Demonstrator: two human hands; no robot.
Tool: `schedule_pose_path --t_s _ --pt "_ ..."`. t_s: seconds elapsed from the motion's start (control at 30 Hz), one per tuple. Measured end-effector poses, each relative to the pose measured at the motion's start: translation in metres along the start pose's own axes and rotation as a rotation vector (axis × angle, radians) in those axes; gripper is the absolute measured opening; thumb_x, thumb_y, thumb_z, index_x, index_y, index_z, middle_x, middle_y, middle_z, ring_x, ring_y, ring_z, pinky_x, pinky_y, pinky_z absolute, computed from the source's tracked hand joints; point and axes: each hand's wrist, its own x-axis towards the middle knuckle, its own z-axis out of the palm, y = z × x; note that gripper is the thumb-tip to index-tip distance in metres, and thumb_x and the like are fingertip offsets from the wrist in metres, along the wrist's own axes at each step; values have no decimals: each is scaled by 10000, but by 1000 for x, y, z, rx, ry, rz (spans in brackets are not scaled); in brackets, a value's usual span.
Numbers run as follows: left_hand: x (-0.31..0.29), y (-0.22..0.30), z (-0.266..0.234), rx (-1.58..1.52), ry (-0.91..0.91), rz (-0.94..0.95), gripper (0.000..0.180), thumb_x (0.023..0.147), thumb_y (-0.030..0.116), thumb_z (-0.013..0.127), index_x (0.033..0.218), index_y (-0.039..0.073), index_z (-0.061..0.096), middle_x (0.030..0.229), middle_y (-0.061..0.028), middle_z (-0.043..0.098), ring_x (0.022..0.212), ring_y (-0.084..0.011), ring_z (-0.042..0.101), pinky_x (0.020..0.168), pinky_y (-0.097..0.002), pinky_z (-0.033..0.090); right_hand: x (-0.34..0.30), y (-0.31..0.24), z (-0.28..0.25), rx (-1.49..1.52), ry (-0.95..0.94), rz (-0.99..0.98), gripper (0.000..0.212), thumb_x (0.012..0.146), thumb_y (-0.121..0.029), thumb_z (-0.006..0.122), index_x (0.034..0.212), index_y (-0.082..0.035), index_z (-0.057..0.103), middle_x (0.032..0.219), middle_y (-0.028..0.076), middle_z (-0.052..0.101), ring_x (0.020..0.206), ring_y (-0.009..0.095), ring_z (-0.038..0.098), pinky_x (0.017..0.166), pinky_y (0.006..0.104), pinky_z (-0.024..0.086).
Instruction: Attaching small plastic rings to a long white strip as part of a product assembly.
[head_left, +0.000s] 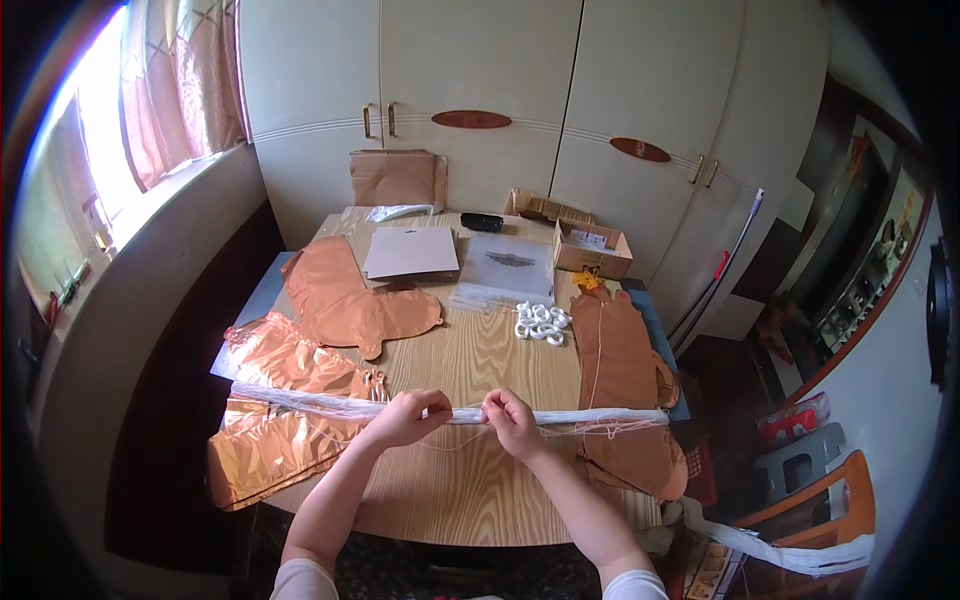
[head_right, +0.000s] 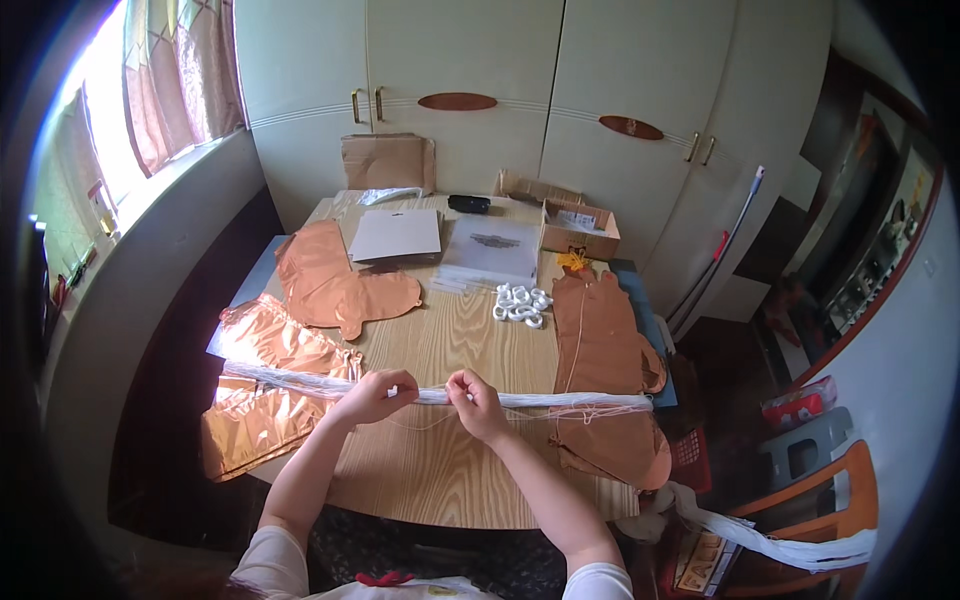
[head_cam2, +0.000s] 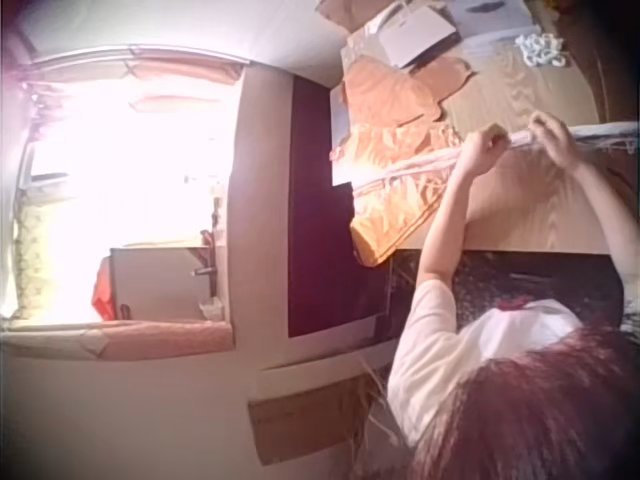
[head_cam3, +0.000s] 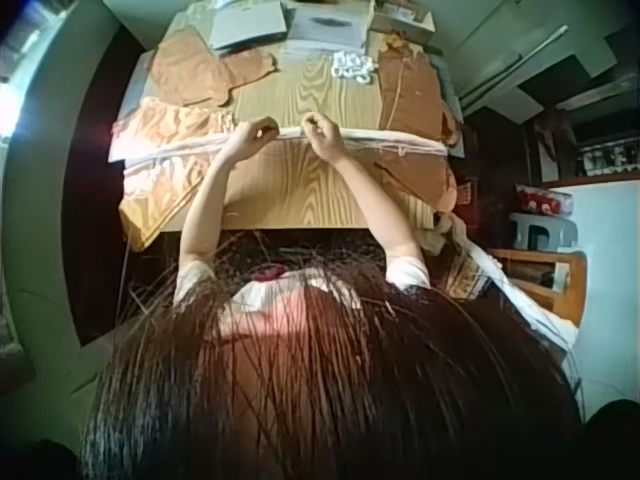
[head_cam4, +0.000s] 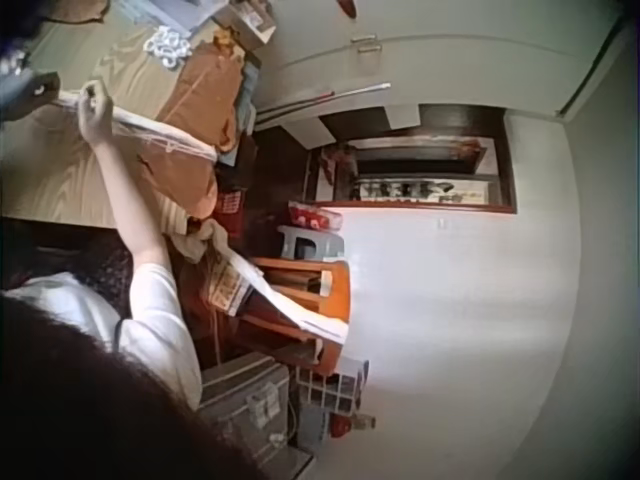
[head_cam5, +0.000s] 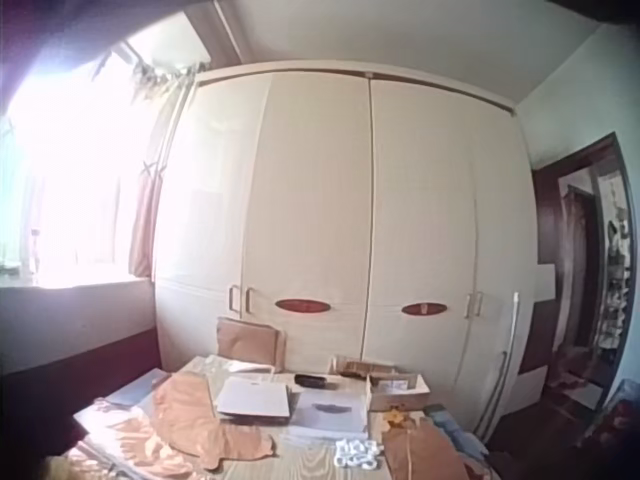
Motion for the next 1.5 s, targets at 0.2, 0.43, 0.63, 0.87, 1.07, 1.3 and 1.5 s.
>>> schedule_pose_path --t_s 0.2,0.43,0.63,0.87,1.07,1.3,1.5 --pt "37 36 -20 107 -11 329 106 788 128 633 821 31 608 977 -119 566 904 -256 558 671 -309 473 21 -33 -3 117 -14 -30 133 924 -154 443 872 -40 488 783 8 524 738 65 490 697 206 406" --pt "66 80 -38 -8 273 392 141 733 137 656 850 65 624 1178 -136 488 1063 -324 475 880 -409 384 56 -89 11 727 -74 0 184 893 -148 419 1061 -76 401 988 70 551 871 119 524 749 248 410" --pt "55 81 -33 149 400 433 129 741 106 633 864 76 608 1004 -98 507 995 -291 466 856 -402 367 63 -90 10 608 -320 64 283 838 -152 467 1108 -75 439 945 52 522 786 127 513 749 272 434" --pt "50 73 -41 -782 101 139 116 889 91 535 874 -23 535 792 -37 565 732 -89 548 660 -215 440 66 -71 0 410 -367 74 216 902 -251 525 856 -47 579 726 -11 513 608 80 465 749 312 446" --pt "35 91 -32 474 343 413 99 744 87 588 819 68 527 683 -33 575 659 -181 593 612 -303 447 72 -51 -5 150 -265 -66 237 904 -247 536 888 -15 585 809 -13 562 744 62 488 708 226 420" --pt "22 104 -18 827 286 498 149 666 154 585 756 113 474 705 23 517 729 -137 550 599 -288 388 65 -69 -12 124 -258 31 147 910 -176 521 869 -40 559 778 -32 535 728 48 461 677 203 402" --pt "23 110 -22 585 192 272 74 787 120 548 777 85 484 680 -13 552 710 -166 583 605 -269 407 66 -65 -12 177 -262 0 171 923 -191 498 872 -36 548 757 -10 543 693 55 473 657 204 405"
